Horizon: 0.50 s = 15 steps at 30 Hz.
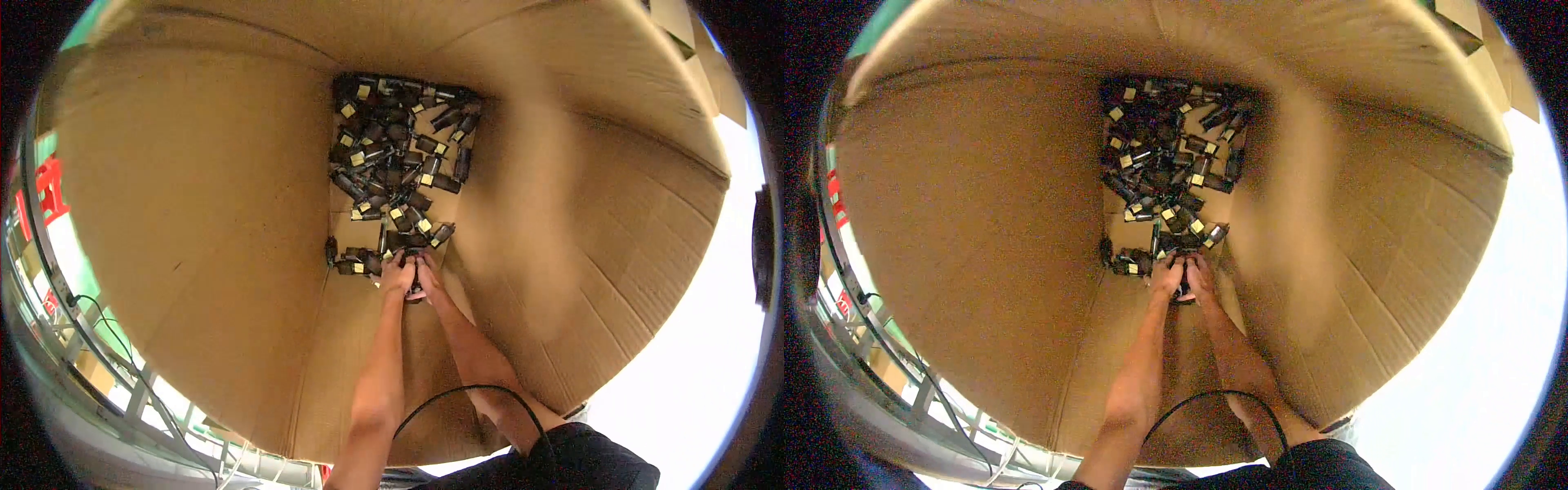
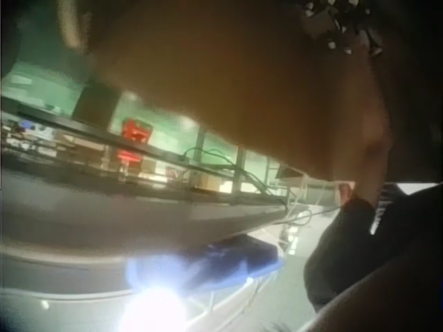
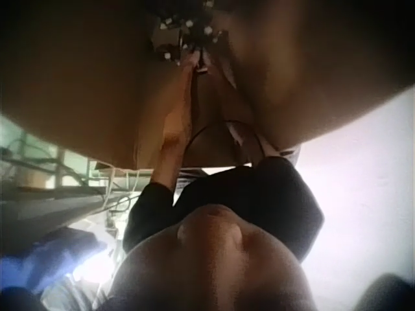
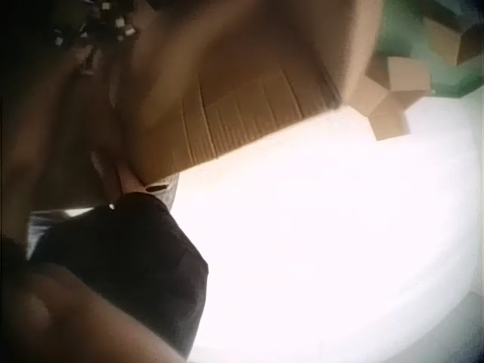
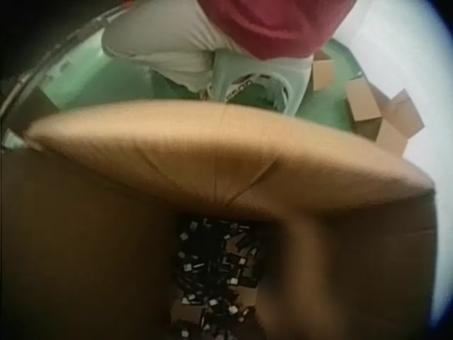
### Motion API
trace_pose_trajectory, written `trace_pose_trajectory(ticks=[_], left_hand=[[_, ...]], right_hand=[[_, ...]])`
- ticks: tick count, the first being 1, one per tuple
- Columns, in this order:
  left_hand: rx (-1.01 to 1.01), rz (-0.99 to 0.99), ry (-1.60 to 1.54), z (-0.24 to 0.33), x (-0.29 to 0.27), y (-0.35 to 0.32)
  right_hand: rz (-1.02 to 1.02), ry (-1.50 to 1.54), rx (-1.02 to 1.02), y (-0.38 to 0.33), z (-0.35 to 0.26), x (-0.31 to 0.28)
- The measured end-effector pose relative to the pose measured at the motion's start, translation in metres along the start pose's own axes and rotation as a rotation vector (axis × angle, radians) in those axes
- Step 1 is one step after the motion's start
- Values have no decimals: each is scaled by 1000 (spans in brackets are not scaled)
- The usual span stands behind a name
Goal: The person sorts electronic components by hand, transferring them from a large cardboard box into smaller blue and yellow assembly trays on a workbench.
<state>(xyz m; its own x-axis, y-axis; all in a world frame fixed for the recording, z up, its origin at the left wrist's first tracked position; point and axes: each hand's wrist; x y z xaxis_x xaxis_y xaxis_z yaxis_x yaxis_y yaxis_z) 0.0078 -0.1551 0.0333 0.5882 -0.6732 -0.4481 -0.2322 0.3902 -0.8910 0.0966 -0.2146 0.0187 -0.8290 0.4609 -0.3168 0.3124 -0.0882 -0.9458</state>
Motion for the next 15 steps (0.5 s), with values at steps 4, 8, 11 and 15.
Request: trace_pose_trajectory(ticks=[4,8,11,15], left_hand=[[16,110,-74,8,-28,-30],[62,272,-141,30,-86,-90],[44,367,-389,86,-134,-170],[141,466,-528,118,-189,-256]], right_hand=[[-9,-58,-15,-44,-41,-4],[-80,-168,-181,-130,-90,-5],[-83,-51,-302,-183,-114,-28],[-66,-111,-599,-251,-146,-55]])
Point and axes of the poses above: each hand's wrist, its own y-axis towards the middle knuckle, its own x-axis out of the palm, z = x × y, and after that the axes turned 13 degrees about z, right-handed
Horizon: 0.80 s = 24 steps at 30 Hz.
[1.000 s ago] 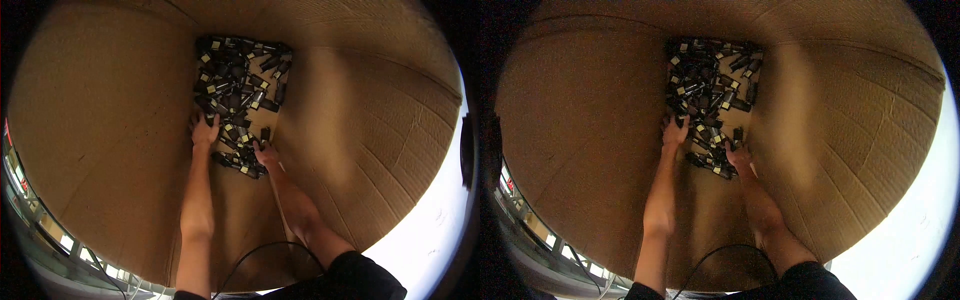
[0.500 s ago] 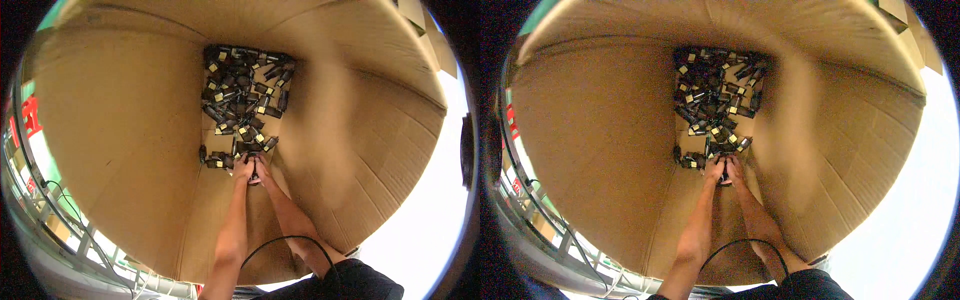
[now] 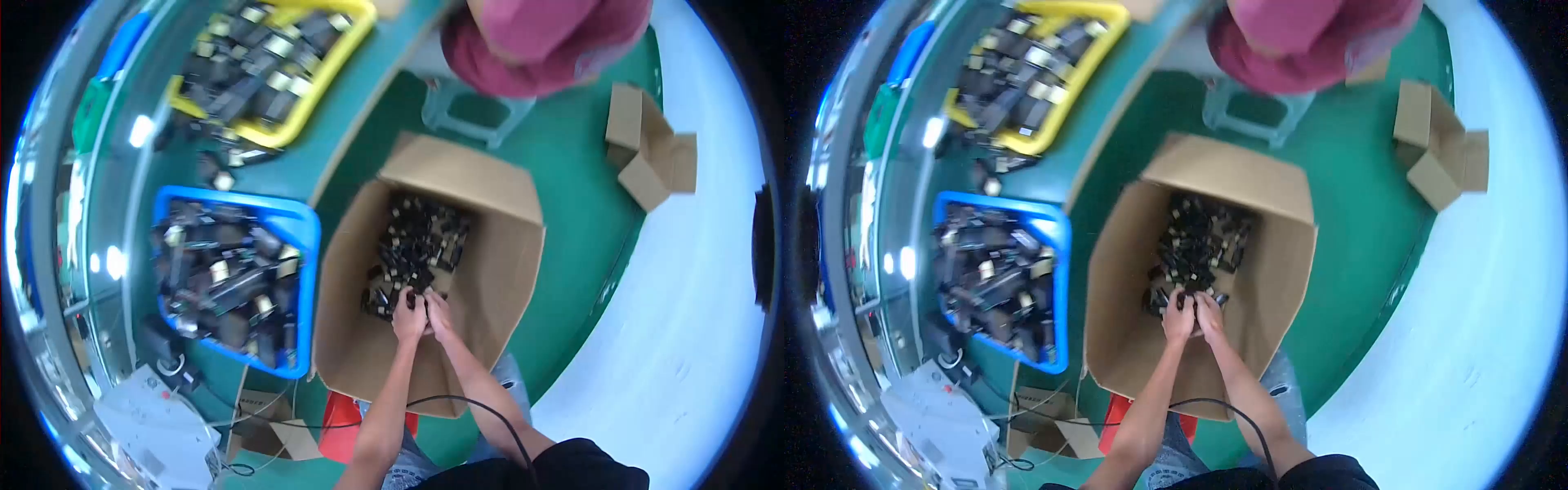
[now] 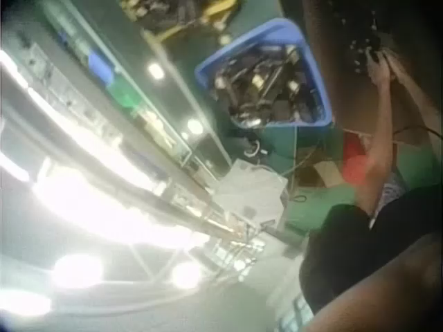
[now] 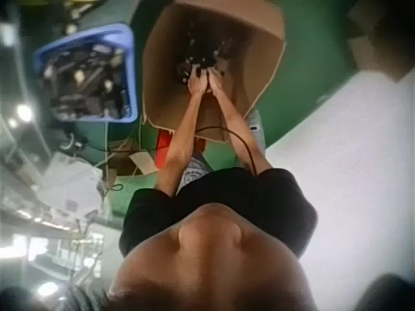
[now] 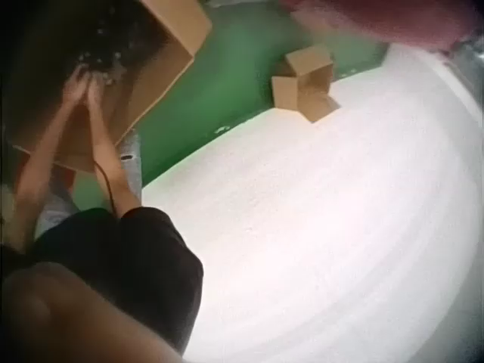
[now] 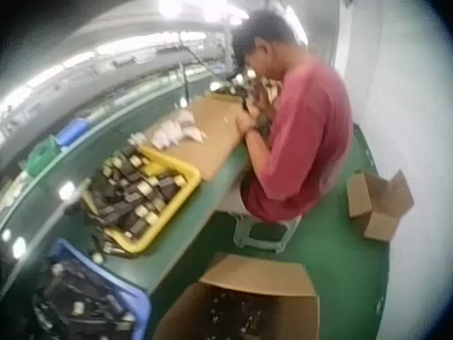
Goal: The person sorts electronic components by hand, transferring them from a large cardboard box into smaller blue and yellow assembly trays on a workbench.
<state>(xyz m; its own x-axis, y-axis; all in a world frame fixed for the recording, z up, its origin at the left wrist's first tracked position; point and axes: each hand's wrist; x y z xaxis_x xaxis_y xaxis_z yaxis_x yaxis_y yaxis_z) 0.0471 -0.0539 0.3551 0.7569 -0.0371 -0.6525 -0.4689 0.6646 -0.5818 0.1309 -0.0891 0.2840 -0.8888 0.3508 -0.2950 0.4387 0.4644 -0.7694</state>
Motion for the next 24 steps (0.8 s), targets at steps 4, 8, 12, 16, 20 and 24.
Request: trace_pose_trajectory(ticks=[4,8,12,16,20,24], left_hand=[[56,119,-145,69,-84,-57],[195,162,-354,154,-157,-113],[322,270,-573,214,-247,-144],[523,493,-811,229,-320,-138],[555,663,-1003,211,-373,-104],[539,689,-1077,168,-394,-50]], right_hand=[[-56,75,-76,-92,-104,-27],[5,101,-324,-158,-209,-58],[-118,120,-583,-231,-304,-55],[-284,89,-840,-313,-380,-14],[-456,25,-993,-345,-399,56],[-560,-5,-1079,-340,-386,124]])
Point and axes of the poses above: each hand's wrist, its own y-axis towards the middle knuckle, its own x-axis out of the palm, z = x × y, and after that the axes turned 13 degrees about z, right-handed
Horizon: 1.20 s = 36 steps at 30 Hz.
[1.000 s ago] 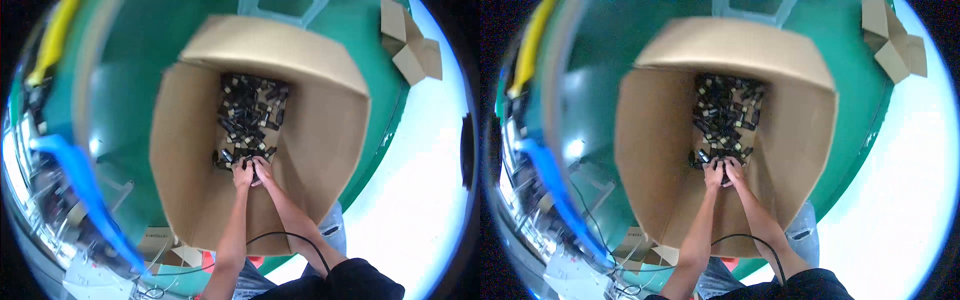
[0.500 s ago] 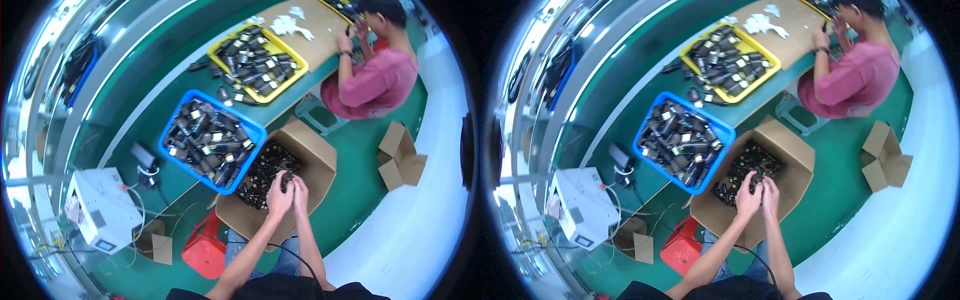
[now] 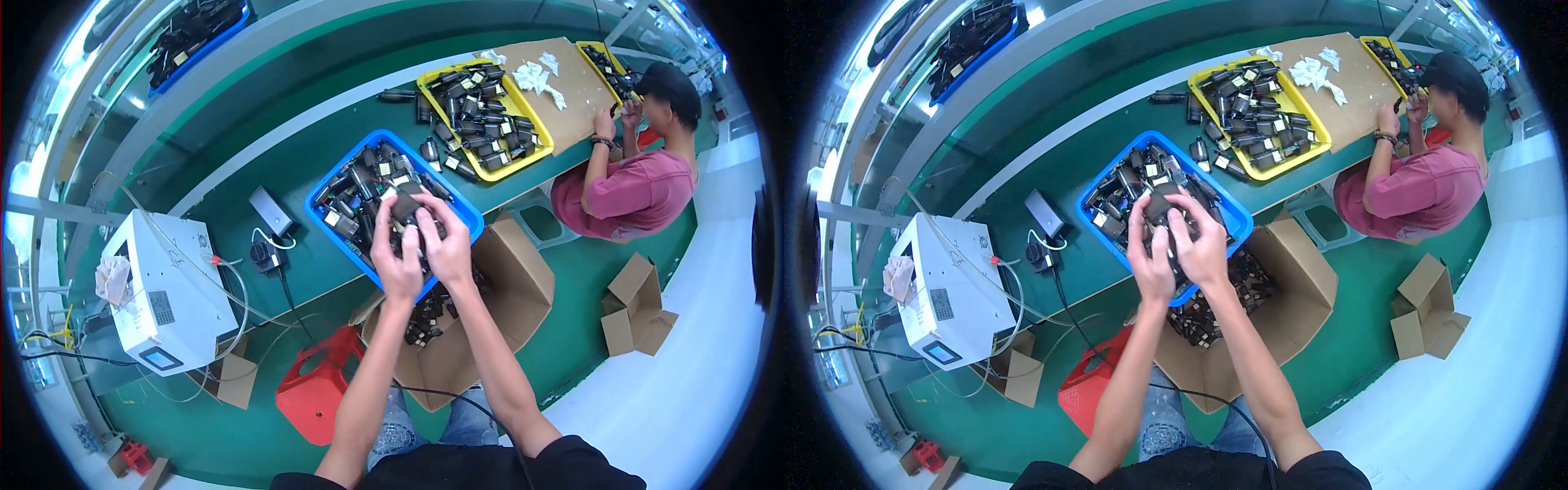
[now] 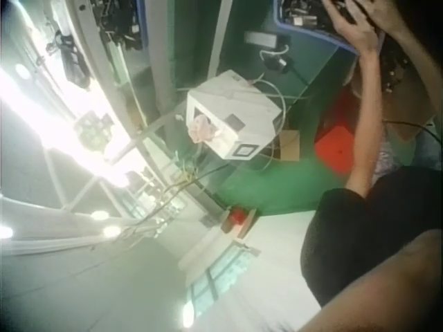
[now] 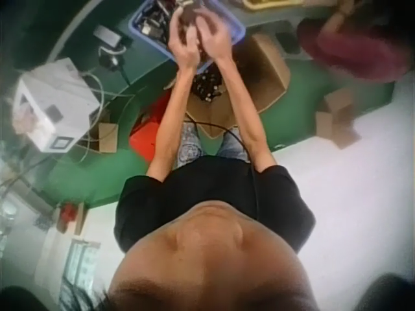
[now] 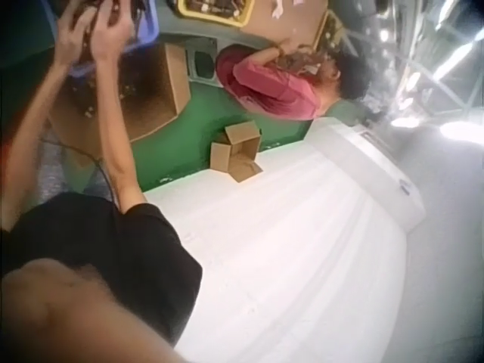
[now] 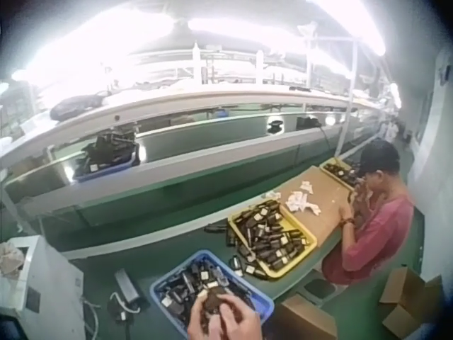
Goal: The person sorts electronic components by hand, transferring them from a large cardboard box into smaller blue and yellow assembly trays on a workbench.
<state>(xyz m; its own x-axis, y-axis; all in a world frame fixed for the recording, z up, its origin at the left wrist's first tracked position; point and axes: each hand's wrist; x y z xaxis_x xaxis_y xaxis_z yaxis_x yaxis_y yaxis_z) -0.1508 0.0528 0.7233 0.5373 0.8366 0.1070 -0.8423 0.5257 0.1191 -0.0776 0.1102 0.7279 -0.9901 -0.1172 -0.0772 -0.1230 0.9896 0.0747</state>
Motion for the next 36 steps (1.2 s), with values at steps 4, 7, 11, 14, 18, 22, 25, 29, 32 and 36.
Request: trace_pose_trajectory(ticks=[4,7,11,14,18,22,25,29,32,36], left_hand=[[206,-75,197,-28,-21,36],[322,-162,426,-32,-29,58],[556,-166,788,-38,-35,81],[506,-186,842,-43,-45,89],[523,-156,774,-43,-64,109],[531,119,761,-54,-96,80],[390,228,762,-82,-120,18],[375,205,783,-114,-125,-14],[386,258,772,-111,-114,-2],[315,298,752,-112,-108,16]], right_hand=[[-5,-87,-83,8,25,24],[-3,-168,-150,10,41,20],[-3,-412,-299,6,44,8],[12,-496,-340,5,43,-2],[65,-551,-354,6,42,-17],[125,-547,-399,27,52,-36],[20,-549,-543,72,65,-22],[-390,-891,-641,134,80,-5],[-523,-973,-730,158,80,4],[-301,-821,-814,152,71,1]])
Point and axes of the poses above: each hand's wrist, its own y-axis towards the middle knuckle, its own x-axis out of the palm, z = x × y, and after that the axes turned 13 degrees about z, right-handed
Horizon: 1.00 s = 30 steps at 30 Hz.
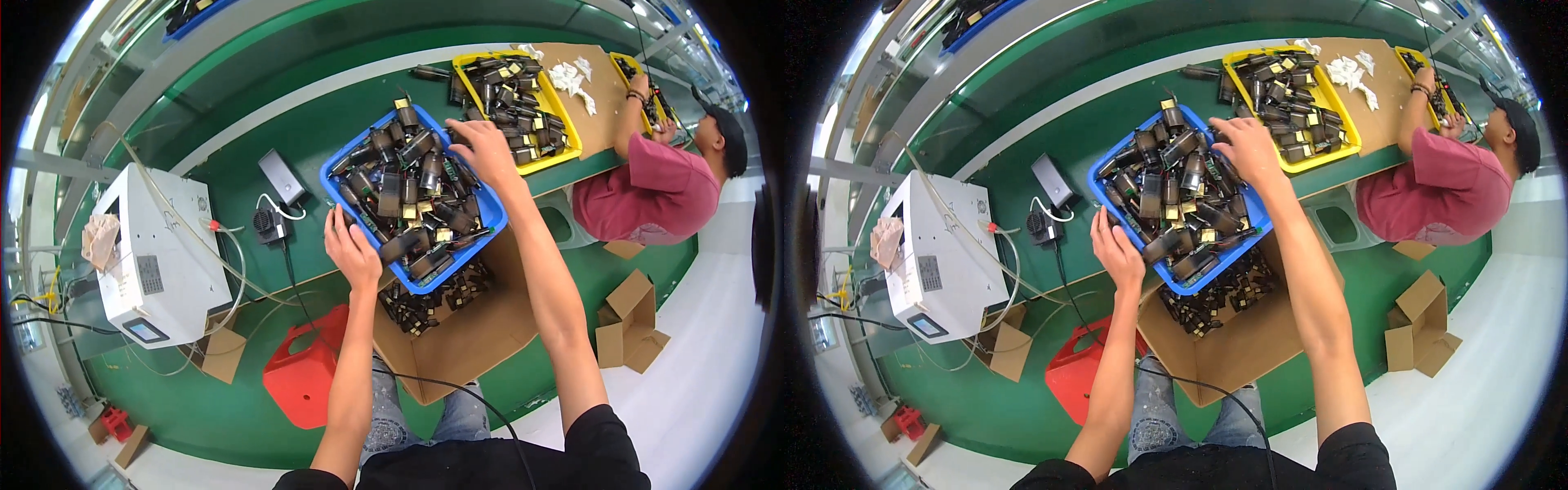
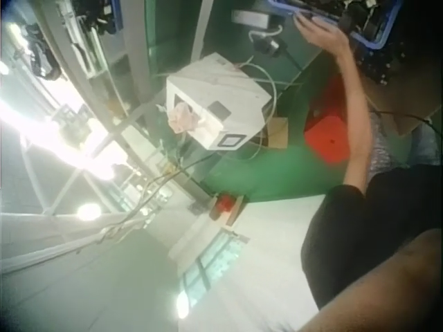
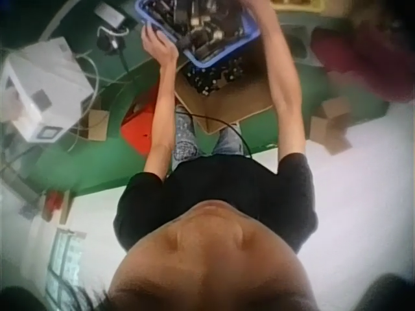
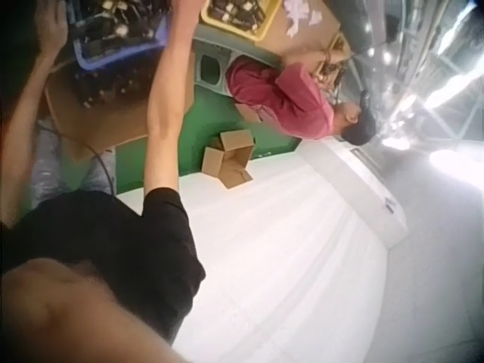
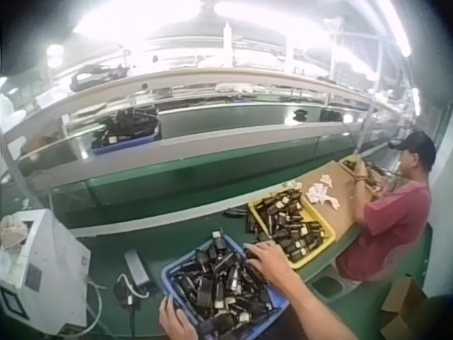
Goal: The person sorts electronic components by hand, transferring them from a large cardboard box into smaller blue and yellow assembly trays on a workbench.
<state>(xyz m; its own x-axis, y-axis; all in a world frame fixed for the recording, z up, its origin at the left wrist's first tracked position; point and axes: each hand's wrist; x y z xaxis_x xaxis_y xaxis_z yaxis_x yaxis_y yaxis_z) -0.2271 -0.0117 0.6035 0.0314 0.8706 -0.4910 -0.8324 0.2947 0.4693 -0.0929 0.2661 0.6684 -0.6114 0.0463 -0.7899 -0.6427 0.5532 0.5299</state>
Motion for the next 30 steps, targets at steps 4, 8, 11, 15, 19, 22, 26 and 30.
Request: trace_pose_trajectory(ticks=[4,8,11,15,19,22,26,30], left_hand=[[-94,62,-67,12,16,2],[-152,113,-88,15,17,6],[-166,161,-130,18,16,13],[-119,226,-115,23,15,25],[9,227,-237,42,19,52],[226,-48,-174,43,29,76],[284,-304,-174,32,31,81],[281,-331,-221,30,31,84]], right_hand=[[101,104,246,-29,-22,-35],[117,255,565,-79,-52,-58],[4,202,525,-104,-60,-49],[193,94,447,-120,-54,-45],[182,204,634,-129,-51,-63],[156,230,679,-131,-60,-71],[145,249,703,-132,-64,-81],[165,262,705,-132,-58,-82]])
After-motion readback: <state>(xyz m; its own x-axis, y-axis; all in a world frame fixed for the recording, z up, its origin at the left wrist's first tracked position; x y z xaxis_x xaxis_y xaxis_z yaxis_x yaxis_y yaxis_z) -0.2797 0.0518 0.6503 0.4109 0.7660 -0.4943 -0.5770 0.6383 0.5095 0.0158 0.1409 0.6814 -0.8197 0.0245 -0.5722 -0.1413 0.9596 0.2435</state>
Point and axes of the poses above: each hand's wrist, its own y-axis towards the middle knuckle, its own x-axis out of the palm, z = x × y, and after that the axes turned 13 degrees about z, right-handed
